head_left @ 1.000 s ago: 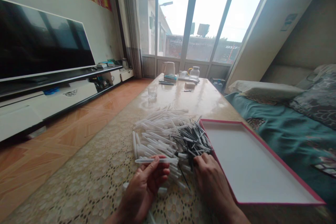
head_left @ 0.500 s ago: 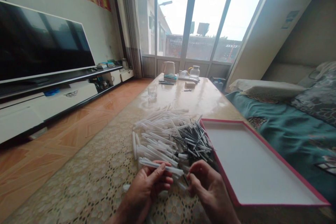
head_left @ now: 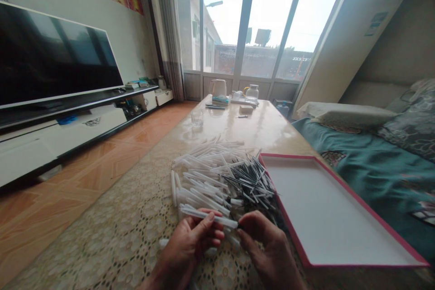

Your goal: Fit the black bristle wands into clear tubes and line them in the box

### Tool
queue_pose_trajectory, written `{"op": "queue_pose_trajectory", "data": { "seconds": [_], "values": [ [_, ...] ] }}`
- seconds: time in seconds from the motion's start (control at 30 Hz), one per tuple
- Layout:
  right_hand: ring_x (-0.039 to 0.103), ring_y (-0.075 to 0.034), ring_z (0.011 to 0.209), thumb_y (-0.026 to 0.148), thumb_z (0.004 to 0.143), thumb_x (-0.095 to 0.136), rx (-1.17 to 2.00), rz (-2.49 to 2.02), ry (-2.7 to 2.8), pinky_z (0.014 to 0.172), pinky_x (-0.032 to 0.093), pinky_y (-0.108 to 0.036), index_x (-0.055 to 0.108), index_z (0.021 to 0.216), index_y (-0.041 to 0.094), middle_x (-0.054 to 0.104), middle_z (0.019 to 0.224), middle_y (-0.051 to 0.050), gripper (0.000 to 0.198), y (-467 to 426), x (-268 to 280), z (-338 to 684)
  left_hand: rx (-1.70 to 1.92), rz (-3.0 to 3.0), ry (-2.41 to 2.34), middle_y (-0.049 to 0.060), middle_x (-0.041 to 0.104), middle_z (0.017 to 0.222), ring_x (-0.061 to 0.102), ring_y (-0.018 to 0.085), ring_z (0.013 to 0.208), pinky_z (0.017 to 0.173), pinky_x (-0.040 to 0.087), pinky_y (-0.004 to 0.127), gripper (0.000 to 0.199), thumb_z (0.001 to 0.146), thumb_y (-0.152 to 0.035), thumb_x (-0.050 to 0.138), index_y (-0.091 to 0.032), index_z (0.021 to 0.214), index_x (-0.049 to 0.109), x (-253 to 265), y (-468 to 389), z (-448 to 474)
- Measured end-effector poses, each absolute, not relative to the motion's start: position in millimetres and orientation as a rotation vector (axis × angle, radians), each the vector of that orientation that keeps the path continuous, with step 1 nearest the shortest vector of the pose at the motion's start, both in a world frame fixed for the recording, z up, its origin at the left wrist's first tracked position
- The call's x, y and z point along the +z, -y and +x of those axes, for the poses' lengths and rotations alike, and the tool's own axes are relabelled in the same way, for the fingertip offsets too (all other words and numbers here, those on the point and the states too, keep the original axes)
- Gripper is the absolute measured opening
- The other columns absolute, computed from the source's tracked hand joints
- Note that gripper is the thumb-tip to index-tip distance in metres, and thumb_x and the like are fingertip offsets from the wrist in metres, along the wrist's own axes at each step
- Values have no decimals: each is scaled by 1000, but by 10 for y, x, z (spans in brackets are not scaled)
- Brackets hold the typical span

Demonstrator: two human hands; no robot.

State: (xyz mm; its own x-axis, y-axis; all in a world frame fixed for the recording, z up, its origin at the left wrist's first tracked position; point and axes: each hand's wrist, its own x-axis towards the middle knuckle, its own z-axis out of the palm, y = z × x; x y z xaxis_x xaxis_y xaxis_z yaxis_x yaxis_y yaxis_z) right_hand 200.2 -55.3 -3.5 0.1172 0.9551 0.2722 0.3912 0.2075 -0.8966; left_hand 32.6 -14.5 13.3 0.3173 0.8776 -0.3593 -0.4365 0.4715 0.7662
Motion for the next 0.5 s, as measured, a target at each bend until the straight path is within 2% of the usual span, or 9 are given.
{"op": "queue_pose_trajectory", "data": {
  "seconds": [0.13, 0.27, 0.37, 0.5],
  "values": [
    [58, -14, 64, 37, 82, 62, 750, -1311, 1375, 58, 46, -20, 60, 78, 19, 60, 70, 0, 19, 554, -20, 1981, 943, 630, -843, 2, 70, 64, 62, 9, 55, 53, 50, 17, 28, 64, -33, 81, -11, 79, 72, 119, 149, 332],
    [51, -11, 52, 47, 79, 64, 907, -1297, 1244, 49, 41, -19, 62, 77, 17, 55, 61, 2, 30, 558, -19, 1978, 924, 618, -842, 2, 70, 63, 62, 9, 55, 55, 50, 18, 29, 64, -32, 81, -11, 81, 71, 115, 151, 335],
    [43, -8, 42, 54, 81, 58, 1021, -1363, 1226, 41, 34, -18, 58, 72, 16, 47, 52, 5, 39, 555, -30, 1998, 923, 619, -820, 2, 70, 63, 62, 9, 56, 56, 49, 18, 25, 68, -30, 79, -11, 82, 71, 100, 154, 335],
    [45, -9, 43, 57, 88, 44, 910, -1417, 1364, 42, 32, -19, 54, 65, 16, 49, 52, 3, 48, 549, -30, 2023, 934, 620, -796, 3, 70, 64, 62, 10, 56, 54, 49, 18, 22, 69, -28, 78, -11, 81, 71, 81, 158, 337]
  ]
}}
